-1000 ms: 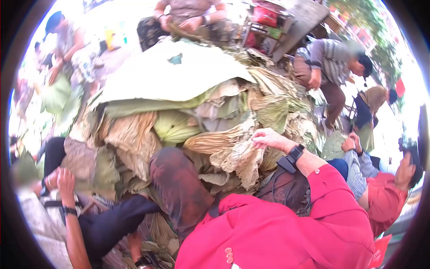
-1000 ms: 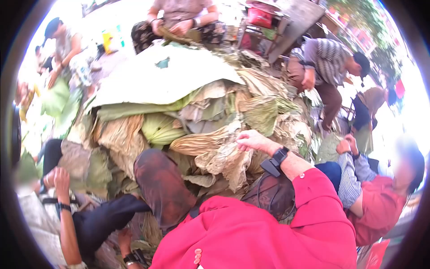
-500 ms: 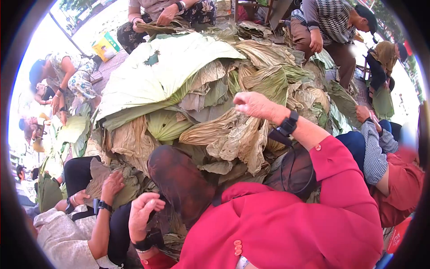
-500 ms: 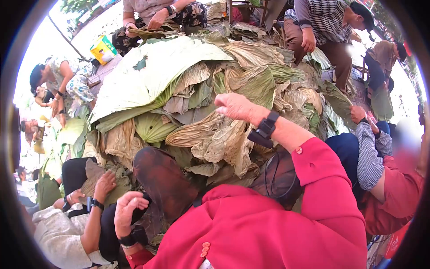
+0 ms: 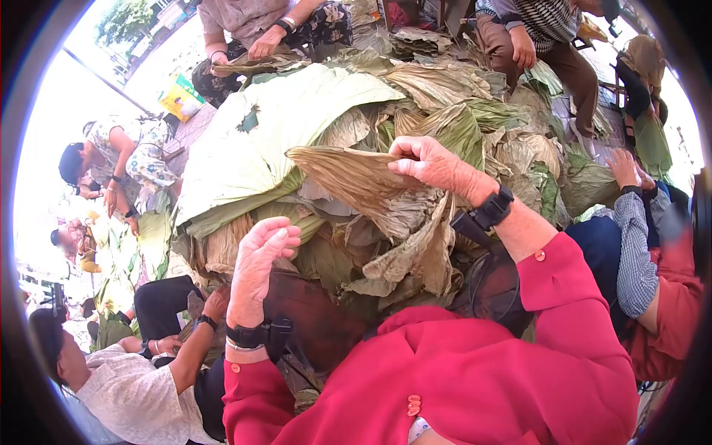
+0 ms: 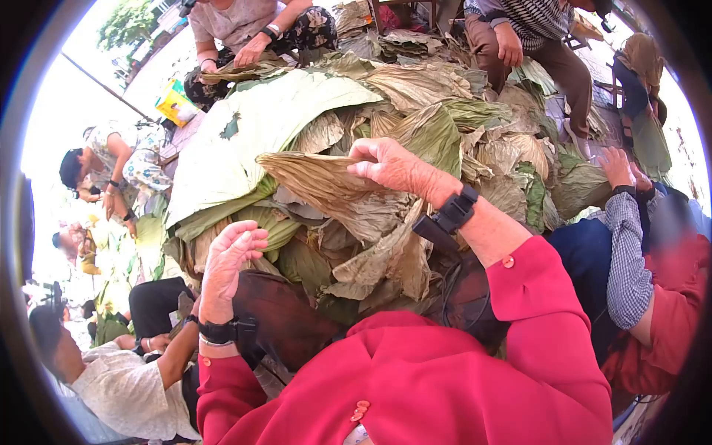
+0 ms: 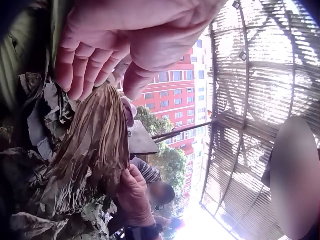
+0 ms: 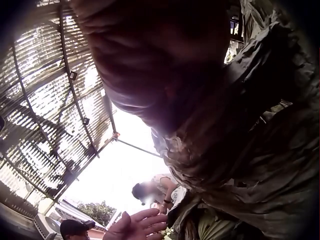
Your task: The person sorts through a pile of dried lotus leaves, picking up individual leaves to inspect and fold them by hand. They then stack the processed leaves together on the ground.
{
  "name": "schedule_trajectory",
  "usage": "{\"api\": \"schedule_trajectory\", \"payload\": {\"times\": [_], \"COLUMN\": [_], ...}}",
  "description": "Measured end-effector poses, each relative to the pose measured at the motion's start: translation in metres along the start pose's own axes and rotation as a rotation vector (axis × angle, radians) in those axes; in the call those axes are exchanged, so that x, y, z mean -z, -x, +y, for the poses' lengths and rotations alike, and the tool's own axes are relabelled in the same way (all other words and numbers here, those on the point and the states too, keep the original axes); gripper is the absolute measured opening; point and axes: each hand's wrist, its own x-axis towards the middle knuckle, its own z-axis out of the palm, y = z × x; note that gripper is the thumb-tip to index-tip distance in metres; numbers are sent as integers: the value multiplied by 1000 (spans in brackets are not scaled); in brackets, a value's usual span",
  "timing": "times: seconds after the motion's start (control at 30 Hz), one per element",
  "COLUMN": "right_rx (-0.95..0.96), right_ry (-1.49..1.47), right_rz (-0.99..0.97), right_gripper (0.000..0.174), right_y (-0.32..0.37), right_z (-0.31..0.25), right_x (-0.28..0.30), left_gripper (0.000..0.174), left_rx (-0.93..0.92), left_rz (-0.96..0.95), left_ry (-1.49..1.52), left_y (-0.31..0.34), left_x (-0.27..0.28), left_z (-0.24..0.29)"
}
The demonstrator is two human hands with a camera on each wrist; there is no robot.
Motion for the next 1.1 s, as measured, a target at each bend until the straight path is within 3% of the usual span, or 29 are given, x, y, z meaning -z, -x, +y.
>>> {"api": "schedule_trajectory", "payload": {"times": [0.17, 0.23, 0.3, 0.37, 0.4, 0.47, 0.5, 0.57, 0.7, 0.8, 0.9, 0.97, 1.1], "right_rx": [-56, -71, -137, -189, -172, -215, -145, -146, -120, -81, -106, -159, -724], "right_ry": [-242, -321, -362, -412, -399, -350, -289, -247, -86, 296, 419, 576, 772], "right_rz": [-154, -241, -317, -351, -263, -113, -34, -55, -56, 102, 197, 228, -175], "right_gripper": [7, 8, 9, 10, 9, 7, 8, 9, 10, 13, 13, 21, 44], "right_y": [27, 35, 37, 38, 36, 32, 29, 27, 26, 26, 32, 42, 62], "right_z": [-9, -12, -6, -6, -4, 1, 6, 0, 3, 5, 26, 44, 96], "right_x": [-4, -10, -13, -9, -7, 4, 8, 19, 23, 30, 40, 46, 45], "left_gripper": [44, 49, 51, 45, 43, 37, 34, 30, 27, 29, 29, 30, 32], "left_rx": [51, 184, 171, 162, 61, -13, -46, -74, -131, -175, -224, -232, -155], "left_rz": [-55, -107, -190, -376, -247, -185, -149, -24, 8, 47, 159, 193, 284], "left_ry": [149, 357, 417, 687, 748, 717, 660, 506, 411, 359, 399, 412, 507], "left_y": [-33, -49, -64, -70, -70, -68, -70, -70, -75, -83, -92, -96, -97], "left_x": [-24, -36, -43, -53, -58, -53, -48, -44, -40, -33, -28, -19, 3], "left_z": [-19, -31, -40, -43, -40, -22, -15, 4, 25, 25, 18, 8, -2]}}
